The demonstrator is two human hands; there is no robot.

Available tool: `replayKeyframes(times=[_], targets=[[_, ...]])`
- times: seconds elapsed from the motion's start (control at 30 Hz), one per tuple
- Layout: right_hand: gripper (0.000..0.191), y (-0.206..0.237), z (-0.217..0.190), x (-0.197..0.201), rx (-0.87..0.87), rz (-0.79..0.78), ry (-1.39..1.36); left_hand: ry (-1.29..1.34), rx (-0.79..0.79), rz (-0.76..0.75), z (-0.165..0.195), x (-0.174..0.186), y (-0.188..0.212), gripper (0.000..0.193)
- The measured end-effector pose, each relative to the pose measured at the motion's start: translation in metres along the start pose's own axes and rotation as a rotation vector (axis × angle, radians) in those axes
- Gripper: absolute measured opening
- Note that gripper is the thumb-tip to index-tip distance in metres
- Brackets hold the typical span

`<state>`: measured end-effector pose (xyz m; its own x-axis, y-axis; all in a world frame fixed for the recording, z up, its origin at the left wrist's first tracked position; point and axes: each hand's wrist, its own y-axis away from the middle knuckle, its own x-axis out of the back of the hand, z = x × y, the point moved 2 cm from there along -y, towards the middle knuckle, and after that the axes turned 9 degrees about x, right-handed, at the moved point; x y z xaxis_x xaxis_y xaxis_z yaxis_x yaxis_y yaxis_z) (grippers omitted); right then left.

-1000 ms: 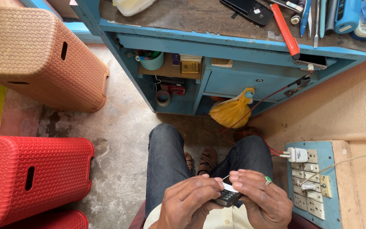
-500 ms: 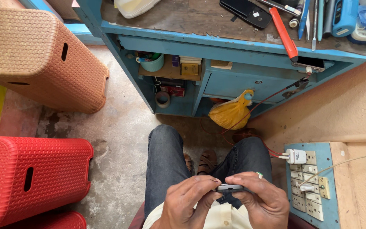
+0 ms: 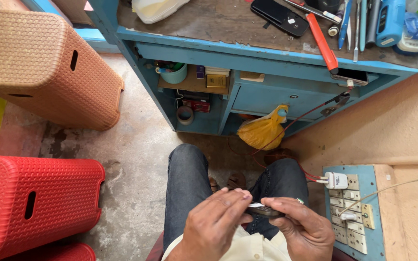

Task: The person repairs a feature phone while seated at a repair bench. They pry open the phone's back cover and battery compartment, use a small screwdriver-like tool on the internal components, reassemble the phone, and power it on to check the screen, then begin working on a second phone with a screwdriver.

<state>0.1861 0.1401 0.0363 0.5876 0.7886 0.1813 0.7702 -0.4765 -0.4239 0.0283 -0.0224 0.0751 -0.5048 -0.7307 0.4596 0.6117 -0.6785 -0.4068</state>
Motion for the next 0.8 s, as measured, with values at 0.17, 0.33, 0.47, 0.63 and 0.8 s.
replayKeyframes(times=[0.17, 0.33, 0.47, 0.63, 0.8], targets=[[0.031, 0.006, 0.0, -0.001, -0.136, 0.089, -0.281, 0.188, 0.068, 0.015, -0.005, 0.003, 0.003, 0.028], [0.029, -0.008, -0.017, 0.003, 0.102, -0.094, -0.175, 0.224, -0.024, 0.032, -0.009, 0.005, 0.006, 0.029], [0.031, -0.019, -0.029, -0.001, 0.141, -0.137, -0.119, 0.213, -0.039, 0.026, -0.008, 0.008, 0.007, 0.028], [0.038, -0.029, -0.037, -0.006, 0.237, -0.242, -0.025, 0.139, -0.076, 0.036, -0.007, 0.008, 0.008, 0.027], [0.034, -0.03, -0.038, -0.008, 0.326, -0.267, 0.038, 0.11, -0.114, 0.014, -0.007, 0.008, 0.009, 0.028]])
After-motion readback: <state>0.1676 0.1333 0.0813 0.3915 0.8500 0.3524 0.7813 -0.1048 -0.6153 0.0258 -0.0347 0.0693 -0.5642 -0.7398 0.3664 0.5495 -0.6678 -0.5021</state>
